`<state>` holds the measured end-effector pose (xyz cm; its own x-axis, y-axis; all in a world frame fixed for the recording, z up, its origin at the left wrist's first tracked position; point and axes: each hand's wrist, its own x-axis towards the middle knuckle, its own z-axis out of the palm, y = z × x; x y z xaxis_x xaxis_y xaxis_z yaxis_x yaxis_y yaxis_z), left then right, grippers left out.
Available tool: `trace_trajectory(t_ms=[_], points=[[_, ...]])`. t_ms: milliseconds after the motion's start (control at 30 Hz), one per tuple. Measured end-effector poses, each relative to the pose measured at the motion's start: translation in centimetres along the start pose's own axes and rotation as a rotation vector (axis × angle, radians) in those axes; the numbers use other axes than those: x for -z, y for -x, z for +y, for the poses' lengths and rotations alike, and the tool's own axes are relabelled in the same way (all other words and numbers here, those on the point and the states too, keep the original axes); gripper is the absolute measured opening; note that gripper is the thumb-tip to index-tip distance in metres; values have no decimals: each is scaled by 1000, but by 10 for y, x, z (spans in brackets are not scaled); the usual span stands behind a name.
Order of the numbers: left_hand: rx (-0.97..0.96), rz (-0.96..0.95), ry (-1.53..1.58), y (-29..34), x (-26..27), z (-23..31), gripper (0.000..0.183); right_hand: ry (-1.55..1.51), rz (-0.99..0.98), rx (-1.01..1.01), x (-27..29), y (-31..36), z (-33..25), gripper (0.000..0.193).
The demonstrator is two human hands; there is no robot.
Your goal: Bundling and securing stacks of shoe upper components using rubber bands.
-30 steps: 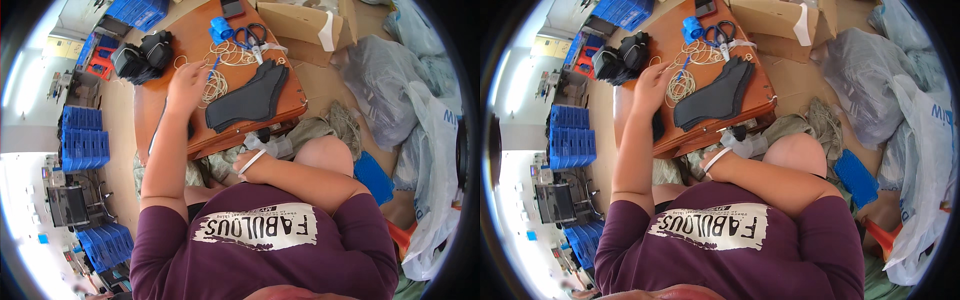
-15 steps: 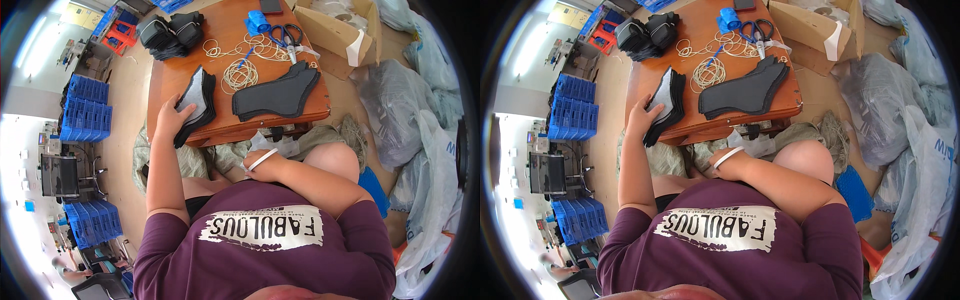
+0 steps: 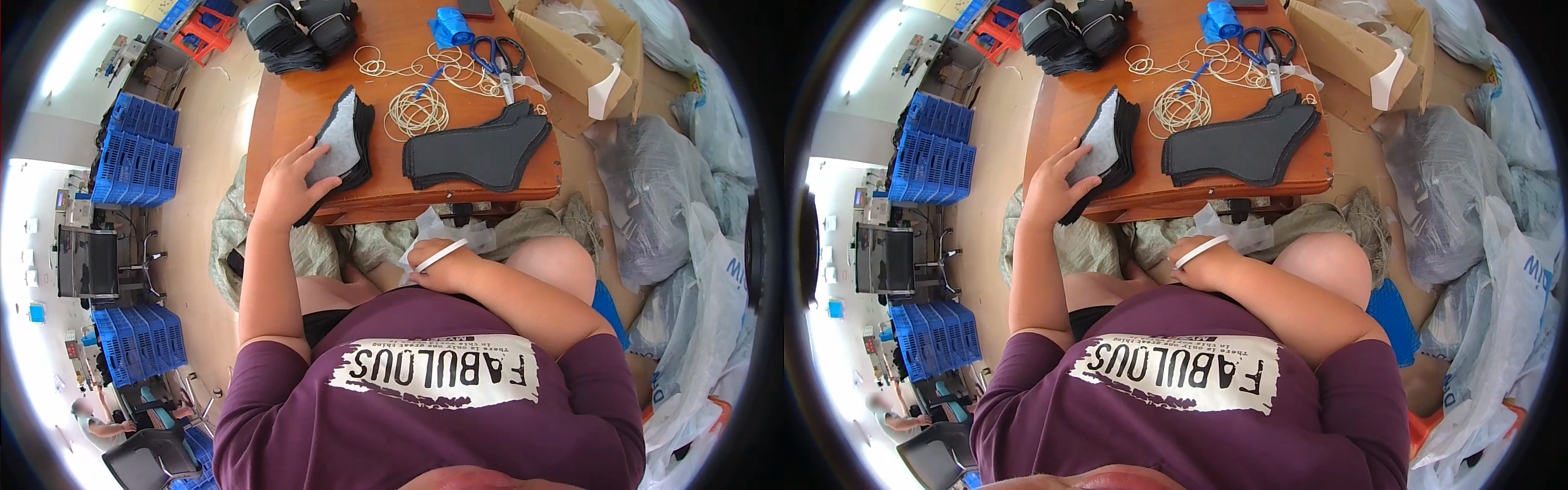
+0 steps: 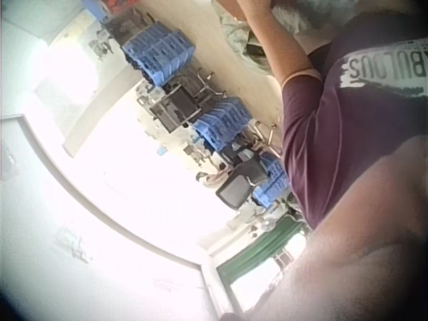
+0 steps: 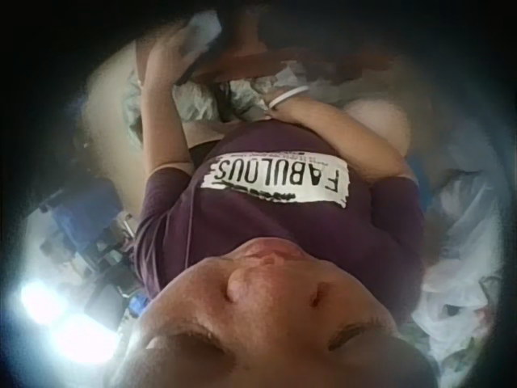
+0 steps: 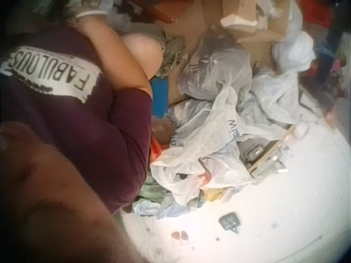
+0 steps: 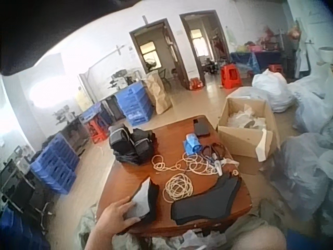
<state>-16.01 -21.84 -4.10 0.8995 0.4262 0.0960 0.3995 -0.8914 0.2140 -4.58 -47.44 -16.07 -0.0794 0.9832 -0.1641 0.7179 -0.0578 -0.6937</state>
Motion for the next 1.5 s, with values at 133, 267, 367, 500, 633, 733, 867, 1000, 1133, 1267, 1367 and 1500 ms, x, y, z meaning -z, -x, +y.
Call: trace_trajectory(t_ms=[133, 267, 367, 500, 633, 733, 867, 1000, 1133, 1267, 1367, 1500], points=[[-56, 23, 6, 2, 0, -9, 54, -16, 8, 10, -2, -3, 0, 26], [-102, 48, -80, 0, -7, -4, 53, -2, -7, -11, -1, -3, -1, 25], [-113, 86, -126, -1, -7, 0, 53, -14, 24, -6, 1, -1, -4, 25], [-87, 58, 71, -4, -2, 1, 53, -48, 96, 37, 0, 1, -4, 24], [-109, 51, 170, -9, 4, -9, 55, -114, 172, 70, 0, 4, -5, 21], [-68, 114, 260, -15, 5, -25, 56, -158, 230, 93, 0, 5, -4, 21], [29, 304, 273, -7, 16, -16, 55, -325, 381, 211, 4, 2, -2, 27], [-254, 330, 185, 24, 27, 57, 72, -693, 557, 342, 5, 0, -3, 30], [-498, 57, 13, 61, -9, 92, 60, -1354, 508, 263, 14, 3, -13, 25], [-498, 45, 69, 79, -44, 95, 61, -1598, 430, -66, 13, 11, -13, 32], [-411, -79, 545, 74, -40, 88, 108, -1415, 466, -2, 10, 13, -9, 34], [-384, -315, 962, 57, -36, 77, 108, -1304, 376, 109, 13, 16, -9, 40]])
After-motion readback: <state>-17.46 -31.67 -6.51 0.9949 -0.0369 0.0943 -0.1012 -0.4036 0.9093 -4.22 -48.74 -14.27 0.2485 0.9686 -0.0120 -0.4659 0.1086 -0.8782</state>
